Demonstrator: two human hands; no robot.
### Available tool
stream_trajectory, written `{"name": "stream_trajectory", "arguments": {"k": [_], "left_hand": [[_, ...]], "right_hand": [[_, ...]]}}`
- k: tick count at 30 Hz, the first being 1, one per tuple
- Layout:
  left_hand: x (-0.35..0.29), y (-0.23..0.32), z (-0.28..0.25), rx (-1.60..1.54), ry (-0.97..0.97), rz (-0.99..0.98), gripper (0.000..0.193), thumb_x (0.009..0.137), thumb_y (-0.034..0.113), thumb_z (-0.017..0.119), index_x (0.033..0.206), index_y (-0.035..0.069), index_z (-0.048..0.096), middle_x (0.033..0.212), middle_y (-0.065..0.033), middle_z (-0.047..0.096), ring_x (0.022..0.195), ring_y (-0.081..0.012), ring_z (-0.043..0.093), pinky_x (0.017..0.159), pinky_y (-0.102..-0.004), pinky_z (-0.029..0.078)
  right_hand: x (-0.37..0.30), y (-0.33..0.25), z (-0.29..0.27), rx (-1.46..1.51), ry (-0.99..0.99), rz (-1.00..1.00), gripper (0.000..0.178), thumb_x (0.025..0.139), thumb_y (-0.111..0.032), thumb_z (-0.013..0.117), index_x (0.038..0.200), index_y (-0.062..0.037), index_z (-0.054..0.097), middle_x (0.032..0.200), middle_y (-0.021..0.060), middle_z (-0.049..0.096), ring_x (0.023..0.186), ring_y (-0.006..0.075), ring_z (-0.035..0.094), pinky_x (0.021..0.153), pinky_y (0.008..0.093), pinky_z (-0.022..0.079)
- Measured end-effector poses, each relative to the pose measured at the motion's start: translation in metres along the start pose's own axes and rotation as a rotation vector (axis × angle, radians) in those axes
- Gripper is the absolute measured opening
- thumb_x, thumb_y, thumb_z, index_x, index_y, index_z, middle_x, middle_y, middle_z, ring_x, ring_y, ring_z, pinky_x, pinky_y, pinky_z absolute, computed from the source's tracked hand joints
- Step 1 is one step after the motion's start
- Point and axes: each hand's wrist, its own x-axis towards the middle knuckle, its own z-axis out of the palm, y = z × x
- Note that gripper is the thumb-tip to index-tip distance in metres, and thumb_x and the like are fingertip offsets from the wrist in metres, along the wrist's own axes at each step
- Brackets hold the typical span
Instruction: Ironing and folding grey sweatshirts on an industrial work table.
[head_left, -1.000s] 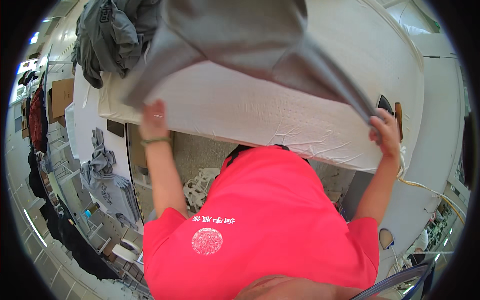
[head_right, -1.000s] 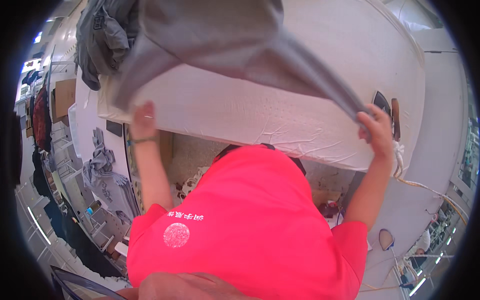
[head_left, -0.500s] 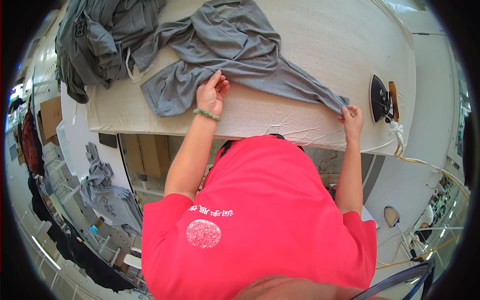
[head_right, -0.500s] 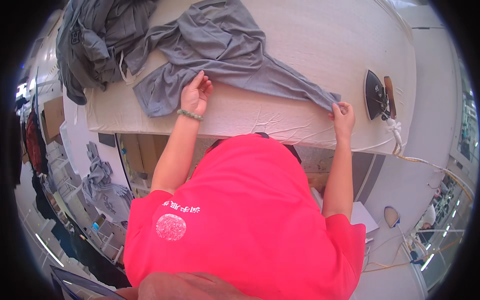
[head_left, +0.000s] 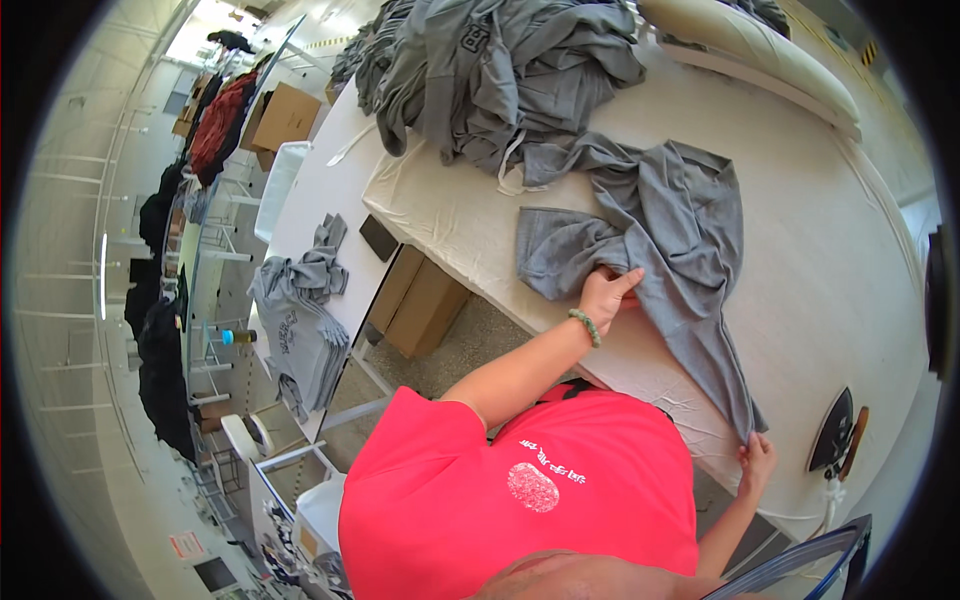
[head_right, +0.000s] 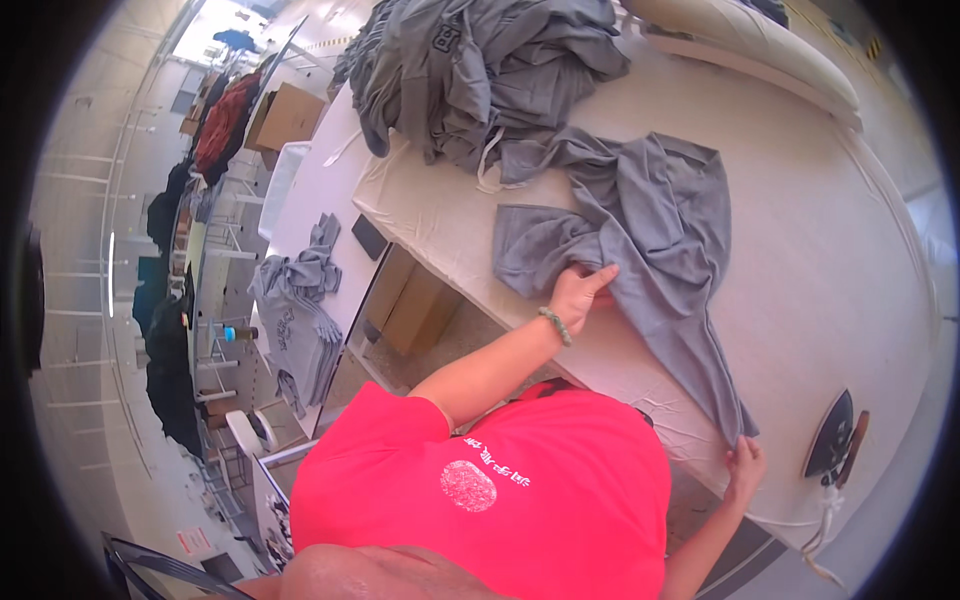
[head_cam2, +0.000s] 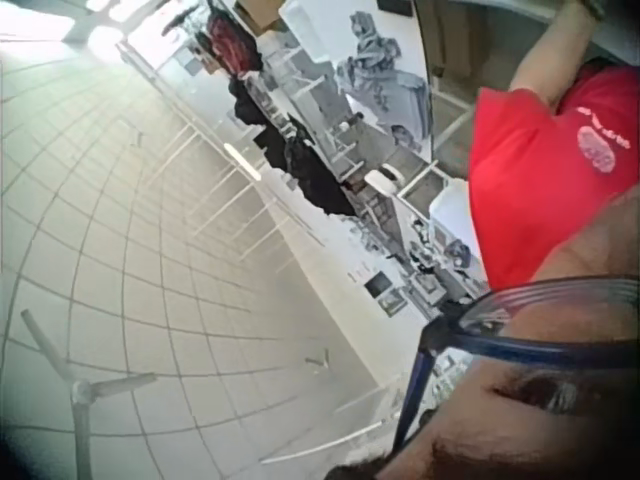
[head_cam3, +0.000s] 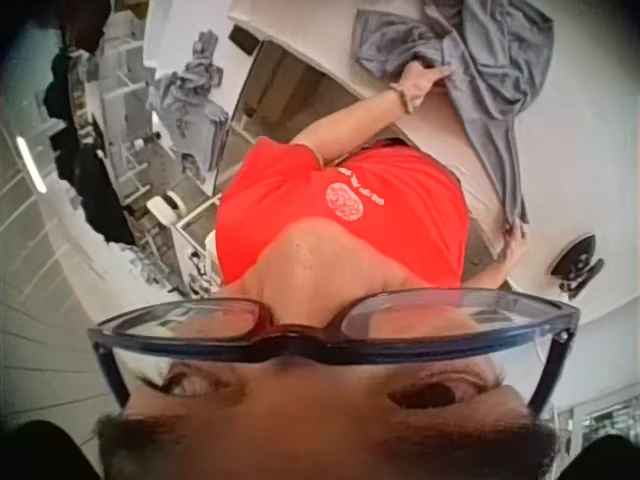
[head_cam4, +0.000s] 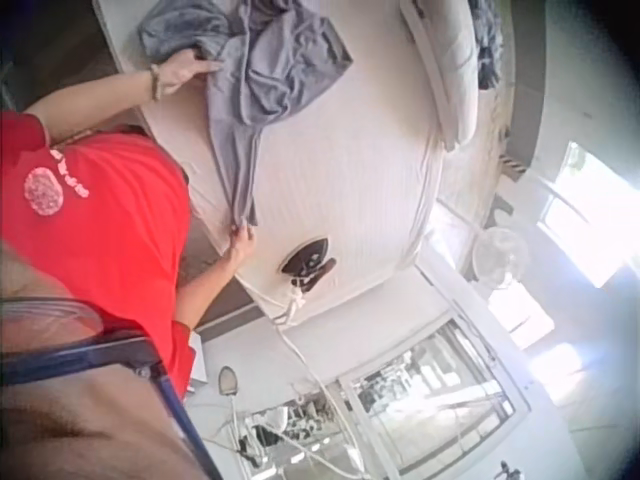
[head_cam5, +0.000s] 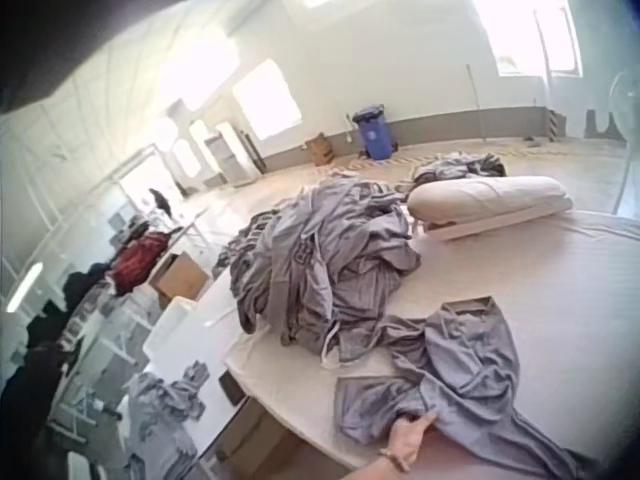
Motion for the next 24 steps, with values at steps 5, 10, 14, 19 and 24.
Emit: {"name": "stream_trajectory", "arguments": {"k": [5, 10, 14, 19, 24], "left_hand": [[0.002, 0.007, 0.005, -0.113, -0.120, -0.013, 0.049, 0.091, 0.017, 0.082, 0.133, -0.002, 0.064, 0.126, -0.0075, 0.071, 0.114, -0.0179, 0.066, 0.103, -0.0315, 0.050], [-0.001, 0.035, 0.012, 0.083, -0.141, 0.005, 0.038, 0.090, 0.015, 0.083, 0.122, -0.002, 0.069, 0.113, -0.0044, 0.074, 0.100, -0.0151, 0.069, 0.092, -0.0313, 0.056], [-0.013, 0.080, 0.046, 0.159, -0.141, 0.058, 0.024, 0.090, 0.014, 0.083, 0.106, 0.000, 0.072, 0.098, -0.0034, 0.074, 0.084, -0.0134, 0.069, 0.075, -0.0285, 0.057], [-0.079, 0.146, 0.076, 0.107, -0.212, 0.272, 0.038, 0.088, 0.010, 0.085, 0.121, 0.000, 0.067, 0.111, -0.0023, 0.069, 0.097, -0.0108, 0.065, 0.083, -0.0259, 0.054], [-0.054, 0.102, 0.079, -0.049, -0.177, 0.312, 0.039, 0.093, 0.013, 0.081, 0.126, -0.001, 0.066, 0.119, -0.0039, 0.068, 0.106, -0.0137, 0.063, 0.095, -0.0315, 0.052]], "right_hand": [[0.006, 0.009, 0.000, -0.207, 0.058, -0.026, 0.024, 0.095, -0.020, 0.077, 0.107, -0.0030, 0.066, 0.083, 0.0034, 0.065, 0.069, 0.0124, 0.063, 0.058, 0.0266, 0.052], [0.013, 0.014, -0.018, -0.288, -0.054, -0.063, 0.021, 0.095, -0.021, 0.075, 0.101, -0.0024, 0.067, 0.079, 0.0017, 0.064, 0.069, 0.0119, 0.063, 0.059, 0.0256, 0.053], [0.026, 0.000, -0.054, -0.430, 0.200, -0.491, 0.020, 0.099, -0.020, 0.071, 0.108, -0.0021, 0.066, 0.079, 0.0014, 0.063, 0.075, 0.0114, 0.060, 0.063, 0.0270, 0.051], [-0.051, -0.113, -0.068, 0.221, 0.365, -0.481, 0.024, 0.101, -0.021, 0.067, 0.116, -0.0021, 0.067, 0.099, 0.0029, 0.068, 0.085, 0.0157, 0.064, 0.075, 0.0334, 0.057], [-0.088, -0.136, -0.066, 0.529, -0.023, -0.353, 0.027, 0.103, -0.022, 0.063, 0.115, 0.0015, 0.070, 0.106, 0.0095, 0.073, 0.096, 0.0188, 0.070, 0.075, 0.0343, 0.058]]}}
